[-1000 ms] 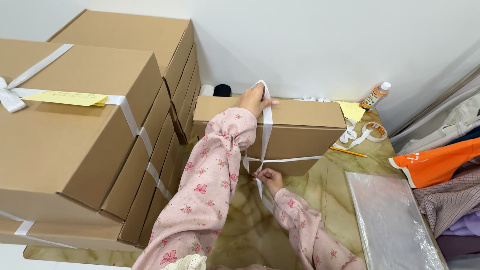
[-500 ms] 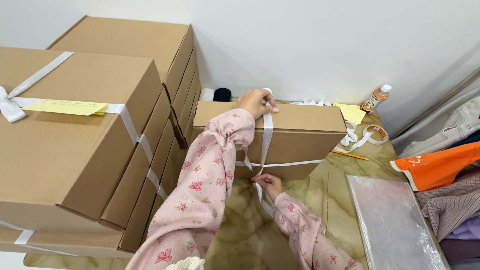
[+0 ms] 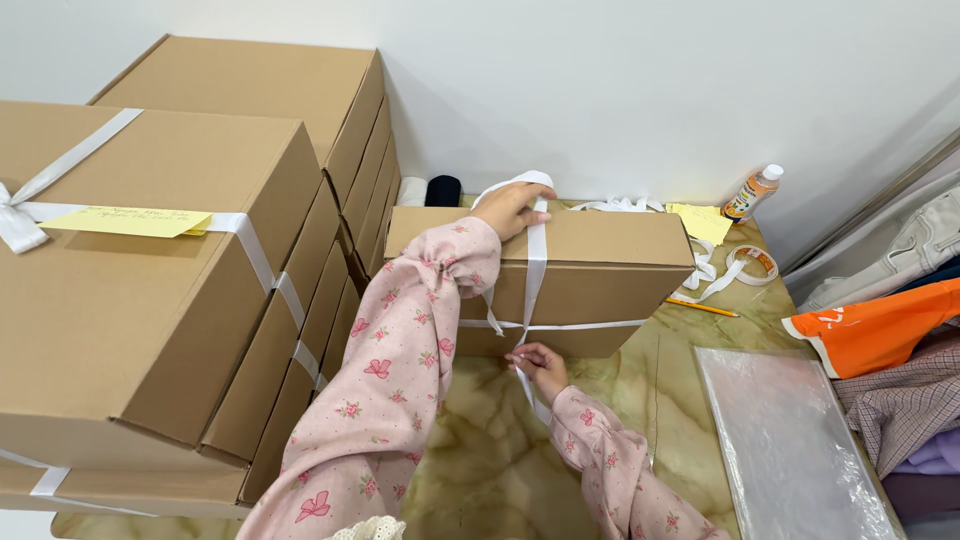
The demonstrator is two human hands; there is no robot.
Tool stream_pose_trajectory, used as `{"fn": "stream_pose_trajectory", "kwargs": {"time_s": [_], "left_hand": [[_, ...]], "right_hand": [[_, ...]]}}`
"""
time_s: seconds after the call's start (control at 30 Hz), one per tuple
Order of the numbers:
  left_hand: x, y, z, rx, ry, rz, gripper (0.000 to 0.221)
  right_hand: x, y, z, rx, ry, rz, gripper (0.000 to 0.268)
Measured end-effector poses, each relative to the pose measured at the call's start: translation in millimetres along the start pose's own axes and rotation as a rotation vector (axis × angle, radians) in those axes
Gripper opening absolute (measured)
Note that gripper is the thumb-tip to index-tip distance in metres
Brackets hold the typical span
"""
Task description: Packing an item into a cardboard box and tying a decorative ribbon around it.
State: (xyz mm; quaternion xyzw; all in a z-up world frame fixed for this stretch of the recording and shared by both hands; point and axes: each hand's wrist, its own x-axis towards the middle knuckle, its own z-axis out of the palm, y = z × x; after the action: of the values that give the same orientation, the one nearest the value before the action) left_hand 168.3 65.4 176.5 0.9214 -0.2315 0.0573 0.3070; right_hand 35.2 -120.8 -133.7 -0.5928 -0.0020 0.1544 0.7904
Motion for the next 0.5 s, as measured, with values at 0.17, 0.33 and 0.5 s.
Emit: {"fn": "stream_pose_trajectory", "kwargs": {"time_s": [0.17, 0.33, 0.5], "left_hand": [[5.3, -4.1, 2.7, -0.051, 0.089, -0.046, 0.028], [-0.2, 2.1, 3.2, -0.085, 0.177, -0.116, 0.016], [-14.5, 30.7, -2.8, 0.085, 0.266, -0.187, 0.021]], "right_hand": [[1.6, -6.1, -7.2, -0.099, 0.040, -0.067, 0.020], [3.9, -2.2, -3.0, -0.066, 0.026, -0.044, 0.021], [7.3, 6.1, -4.9, -0.046, 0.020, -0.043, 0.021]]}}
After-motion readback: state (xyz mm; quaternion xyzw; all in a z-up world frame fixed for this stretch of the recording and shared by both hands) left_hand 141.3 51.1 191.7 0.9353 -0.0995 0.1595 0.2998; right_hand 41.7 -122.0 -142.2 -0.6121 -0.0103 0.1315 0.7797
